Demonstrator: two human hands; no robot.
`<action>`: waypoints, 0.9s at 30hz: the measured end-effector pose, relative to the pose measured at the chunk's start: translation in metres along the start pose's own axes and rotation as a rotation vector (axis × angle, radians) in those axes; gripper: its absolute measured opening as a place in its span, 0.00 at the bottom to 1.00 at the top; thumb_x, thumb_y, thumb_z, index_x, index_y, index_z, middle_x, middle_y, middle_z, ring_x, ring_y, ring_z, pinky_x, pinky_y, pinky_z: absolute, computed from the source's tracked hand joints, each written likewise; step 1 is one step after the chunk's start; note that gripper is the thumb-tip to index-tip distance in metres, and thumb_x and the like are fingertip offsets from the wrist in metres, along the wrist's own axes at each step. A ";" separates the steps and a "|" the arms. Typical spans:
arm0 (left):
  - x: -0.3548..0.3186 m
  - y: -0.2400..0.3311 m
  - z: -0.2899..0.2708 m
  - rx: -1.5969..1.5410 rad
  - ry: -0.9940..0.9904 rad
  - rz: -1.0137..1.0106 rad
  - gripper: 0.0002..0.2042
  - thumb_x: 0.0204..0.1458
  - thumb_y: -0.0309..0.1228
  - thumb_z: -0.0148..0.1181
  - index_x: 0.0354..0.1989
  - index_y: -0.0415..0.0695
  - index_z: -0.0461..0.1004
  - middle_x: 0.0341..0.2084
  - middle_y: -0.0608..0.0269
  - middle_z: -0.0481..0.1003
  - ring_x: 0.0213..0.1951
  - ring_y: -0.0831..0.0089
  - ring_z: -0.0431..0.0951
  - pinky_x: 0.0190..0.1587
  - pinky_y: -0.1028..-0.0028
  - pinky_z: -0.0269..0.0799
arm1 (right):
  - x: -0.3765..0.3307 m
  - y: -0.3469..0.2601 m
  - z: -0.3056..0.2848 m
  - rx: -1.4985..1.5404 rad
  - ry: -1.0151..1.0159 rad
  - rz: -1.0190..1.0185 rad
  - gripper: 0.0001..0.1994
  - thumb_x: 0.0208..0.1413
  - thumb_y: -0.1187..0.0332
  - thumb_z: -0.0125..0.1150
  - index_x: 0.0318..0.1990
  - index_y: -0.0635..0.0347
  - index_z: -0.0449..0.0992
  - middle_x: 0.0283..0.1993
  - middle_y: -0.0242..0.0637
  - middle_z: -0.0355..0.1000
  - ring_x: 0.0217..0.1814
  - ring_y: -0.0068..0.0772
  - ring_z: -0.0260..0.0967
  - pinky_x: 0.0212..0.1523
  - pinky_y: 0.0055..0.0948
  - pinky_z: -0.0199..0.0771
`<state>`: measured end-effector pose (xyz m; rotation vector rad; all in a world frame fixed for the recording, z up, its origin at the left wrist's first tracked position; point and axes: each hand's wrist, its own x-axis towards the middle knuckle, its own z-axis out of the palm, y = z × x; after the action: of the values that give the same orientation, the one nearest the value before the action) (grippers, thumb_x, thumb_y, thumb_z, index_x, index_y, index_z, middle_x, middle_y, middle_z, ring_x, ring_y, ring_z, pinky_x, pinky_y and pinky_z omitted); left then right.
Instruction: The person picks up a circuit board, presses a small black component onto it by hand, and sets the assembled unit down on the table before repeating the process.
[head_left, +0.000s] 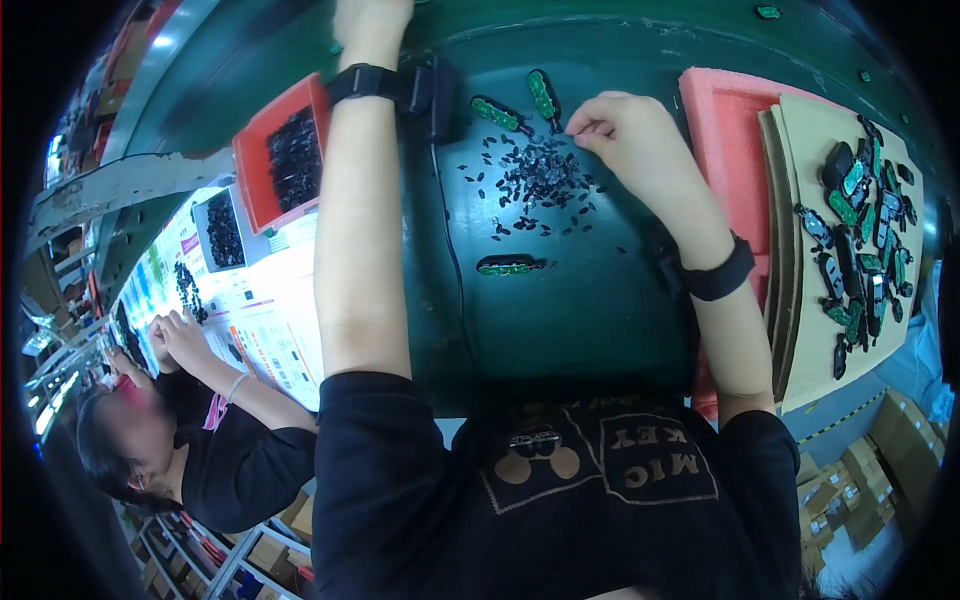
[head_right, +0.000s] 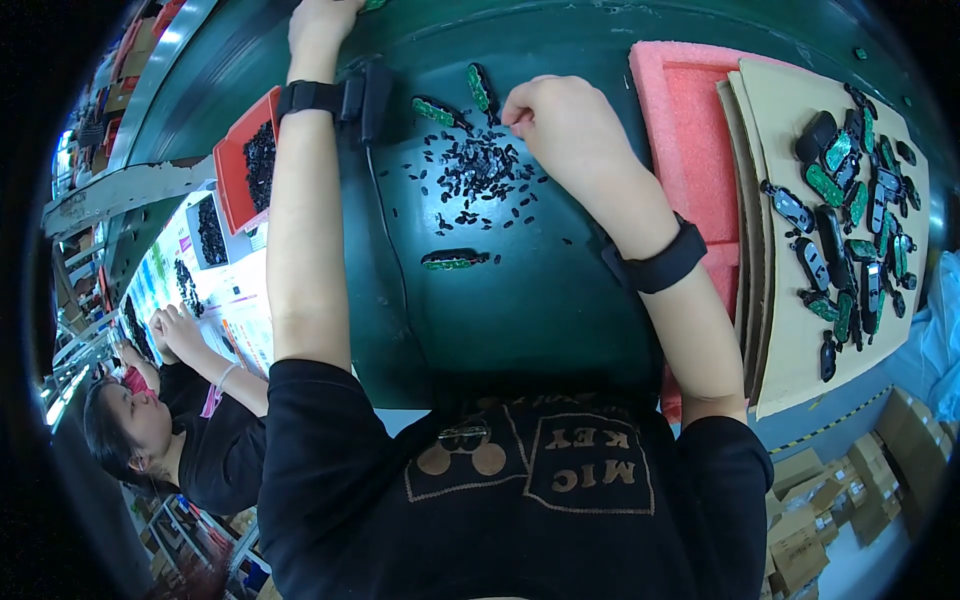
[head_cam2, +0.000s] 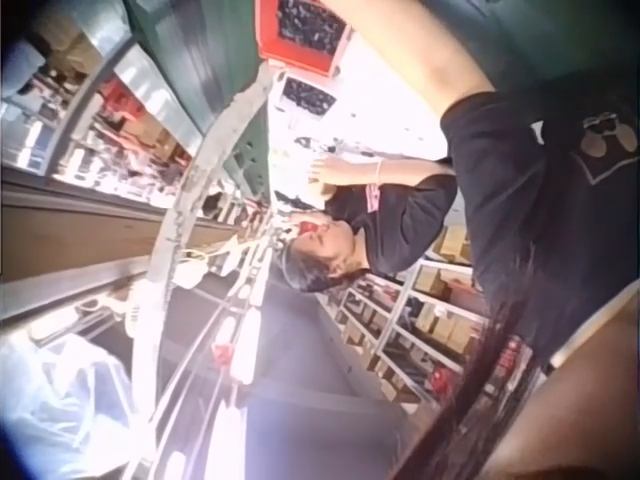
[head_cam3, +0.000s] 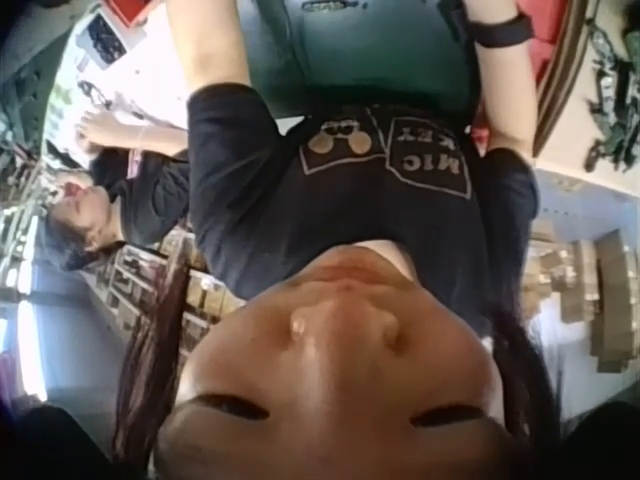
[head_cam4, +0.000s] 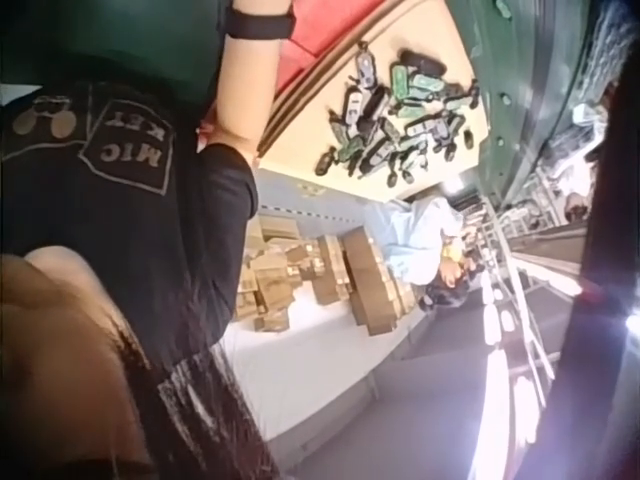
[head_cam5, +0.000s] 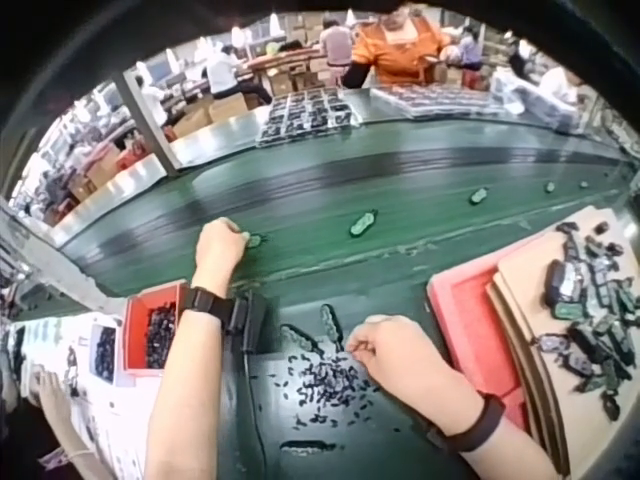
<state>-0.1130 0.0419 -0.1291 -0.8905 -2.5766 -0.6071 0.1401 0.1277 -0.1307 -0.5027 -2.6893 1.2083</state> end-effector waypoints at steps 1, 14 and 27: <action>0.004 -0.019 0.005 -0.013 -0.058 -0.009 0.06 0.40 0.29 0.59 0.21 0.40 0.75 0.14 0.58 0.73 0.14 0.73 0.73 0.20 0.76 0.69 | 0.001 0.001 0.004 -0.040 -0.001 -0.024 0.05 0.40 0.80 0.57 0.29 0.67 0.73 0.28 0.38 0.69 0.28 0.26 0.69 0.31 0.20 0.68; 0.022 -0.032 0.029 -0.170 -0.344 -0.235 0.06 0.39 0.29 0.56 0.16 0.40 0.75 0.10 0.56 0.72 0.16 0.69 0.74 0.25 0.74 0.71 | 0.009 0.005 0.006 -0.049 -0.047 -0.043 0.04 0.37 0.78 0.59 0.25 0.64 0.73 0.24 0.37 0.67 0.24 0.26 0.67 0.28 0.22 0.67; 0.049 -0.055 -0.008 0.121 -0.341 0.046 0.06 0.39 0.24 0.53 0.17 0.36 0.74 0.13 0.57 0.73 0.18 0.68 0.75 0.26 0.73 0.71 | 0.007 0.000 0.015 -0.163 -0.017 -0.076 0.03 0.37 0.78 0.59 0.23 0.62 0.72 0.23 0.37 0.66 0.24 0.30 0.67 0.28 0.26 0.67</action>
<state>-0.1839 0.0235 -0.1159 -1.0883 -2.8450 -0.3016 0.1300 0.1199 -0.1403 -0.4077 -2.8086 0.9832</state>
